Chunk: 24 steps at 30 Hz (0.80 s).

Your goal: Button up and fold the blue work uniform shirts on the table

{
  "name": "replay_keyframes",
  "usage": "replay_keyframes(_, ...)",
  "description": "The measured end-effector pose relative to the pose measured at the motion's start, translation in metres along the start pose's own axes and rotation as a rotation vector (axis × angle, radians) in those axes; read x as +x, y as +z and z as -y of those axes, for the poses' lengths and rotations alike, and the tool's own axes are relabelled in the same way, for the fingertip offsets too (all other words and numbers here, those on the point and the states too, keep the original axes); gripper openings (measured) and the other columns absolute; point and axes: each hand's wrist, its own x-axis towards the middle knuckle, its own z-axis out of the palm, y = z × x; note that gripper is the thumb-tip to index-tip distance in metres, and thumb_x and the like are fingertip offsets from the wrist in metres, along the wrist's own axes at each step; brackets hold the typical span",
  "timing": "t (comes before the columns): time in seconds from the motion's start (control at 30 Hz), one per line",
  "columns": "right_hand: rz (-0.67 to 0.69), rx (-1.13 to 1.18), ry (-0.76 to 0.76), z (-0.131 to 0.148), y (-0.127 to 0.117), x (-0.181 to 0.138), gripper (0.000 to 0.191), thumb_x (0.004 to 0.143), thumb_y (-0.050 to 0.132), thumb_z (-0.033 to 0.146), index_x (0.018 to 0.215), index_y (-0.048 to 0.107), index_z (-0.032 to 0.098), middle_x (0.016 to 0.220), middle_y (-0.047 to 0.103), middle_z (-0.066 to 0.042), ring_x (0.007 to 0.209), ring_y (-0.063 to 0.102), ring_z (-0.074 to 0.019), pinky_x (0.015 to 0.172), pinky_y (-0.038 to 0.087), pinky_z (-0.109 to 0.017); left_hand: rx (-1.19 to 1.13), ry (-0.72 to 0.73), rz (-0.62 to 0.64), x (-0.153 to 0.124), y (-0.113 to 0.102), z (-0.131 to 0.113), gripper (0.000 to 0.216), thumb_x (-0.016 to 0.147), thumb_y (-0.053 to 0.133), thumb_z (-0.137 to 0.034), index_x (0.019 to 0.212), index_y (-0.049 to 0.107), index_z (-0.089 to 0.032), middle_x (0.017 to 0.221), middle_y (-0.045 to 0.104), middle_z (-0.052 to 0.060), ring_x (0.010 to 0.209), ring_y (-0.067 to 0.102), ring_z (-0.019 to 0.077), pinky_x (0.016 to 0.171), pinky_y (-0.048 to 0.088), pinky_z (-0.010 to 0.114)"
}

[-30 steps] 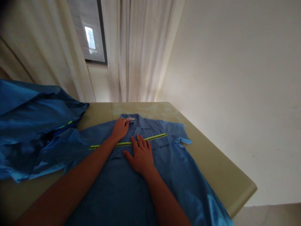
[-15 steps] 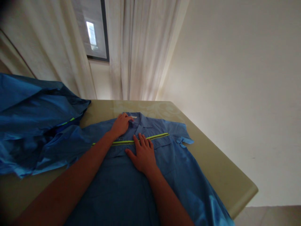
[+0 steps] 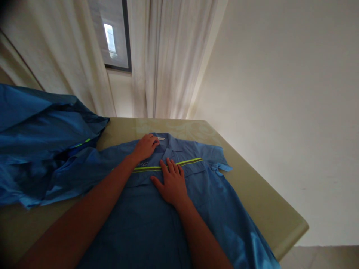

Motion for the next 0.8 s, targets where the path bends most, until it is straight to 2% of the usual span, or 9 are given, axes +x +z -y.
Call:
replay_keyframes(0.17,-0.017,0.011,-0.006,0.001,0.000,0.000,0.073,0.100,0.042,0.068,0.160,0.039,0.026,0.168,0.032,-0.008,0.154,0.030,-0.0283,0.125,0.022,-0.050,-0.184,-0.036,-0.012,0.001,0.006,0.003,0.023,0.104,0.042,-0.019,0.114,0.063,-0.021,0.112,0.069,0.008,0.104,0.065,0.0221,0.096,0.048,0.034)
replay_keyframes(0.3,-0.031,0.011,-0.013,0.000,0.002,-0.001,0.073,0.100,0.042,0.068,0.160,0.039,0.027,0.167,0.033,-0.008,0.153,0.031,-0.0282,0.124,0.022,-0.050,-0.193,0.009,-0.008,0.000,0.010,0.005,0.028,0.099,0.045,-0.009,0.114,0.066,-0.019,0.119,0.067,0.009,0.113,0.063,0.0212,0.104,0.046,0.032)
replay_keyframes(0.47,-0.034,0.015,-0.014,-0.001,0.003,0.000,0.072,0.101,0.042,0.068,0.160,0.039,0.027,0.167,0.033,-0.007,0.153,0.031,-0.0285,0.124,0.022,-0.051,-0.081,-0.107,-0.002,-0.003,0.009,0.005,0.018,0.099,0.055,-0.022,0.111,0.068,-0.018,0.111,0.068,0.010,0.108,0.065,0.0257,0.100,0.049,0.037)
replay_keyframes(0.57,-0.039,0.015,-0.013,-0.001,0.003,0.000,0.072,0.100,0.044,0.067,0.160,0.039,0.027,0.167,0.033,-0.008,0.153,0.031,-0.0287,0.124,0.022,-0.050,-0.088,-0.145,-0.088,-0.002,0.005,0.000,0.025,0.099,0.059,-0.025,0.121,0.065,-0.017,0.121,0.064,0.011,0.110,0.065,0.0240,0.100,0.049,0.035)
replay_keyframes(0.63,-0.045,0.014,-0.014,-0.001,0.003,0.000,0.071,0.100,0.044,0.067,0.159,0.040,0.027,0.167,0.033,-0.008,0.153,0.031,-0.0289,0.124,0.022,-0.050,-0.091,-0.108,-0.133,-0.001,0.002,-0.007,0.027,0.099,0.058,-0.023,0.125,0.063,-0.018,0.127,0.061,0.011,0.111,0.065,0.0222,0.101,0.049,0.033)
replay_keyframes(0.67,-0.048,0.014,-0.016,-0.001,0.003,0.000,0.071,0.100,0.044,0.067,0.159,0.040,0.027,0.167,0.033,-0.008,0.153,0.032,-0.0291,0.124,0.022,-0.050,-0.092,-0.072,-0.118,0.000,0.001,-0.012,0.025,0.099,0.057,-0.022,0.123,0.065,-0.019,0.126,0.062,0.011,0.110,0.065,0.0218,0.100,0.049,0.032)
replay_keyframes(0.73,-0.051,0.015,-0.018,-0.001,0.003,0.000,0.072,0.100,0.044,0.067,0.159,0.040,0.026,0.167,0.033,-0.008,0.153,0.032,-0.0294,0.124,0.022,-0.050,-0.102,-0.027,-0.009,0.000,0.002,-0.025,0.019,0.100,0.055,-0.026,0.110,0.070,-0.019,0.113,0.069,0.009,0.106,0.067,0.0225,0.097,0.050,0.033)
replay_keyframes(0.8,-0.050,0.016,-0.020,-0.001,0.003,0.000,0.071,0.100,0.045,0.066,0.159,0.041,0.025,0.166,0.035,-0.009,0.153,0.032,-0.0295,0.124,0.022,-0.051,-0.094,-0.067,0.116,-0.003,0.007,-0.039,0.023,0.099,0.058,-0.037,0.099,0.072,-0.018,0.101,0.072,0.010,0.102,0.069,0.0252,0.093,0.051,0.034)
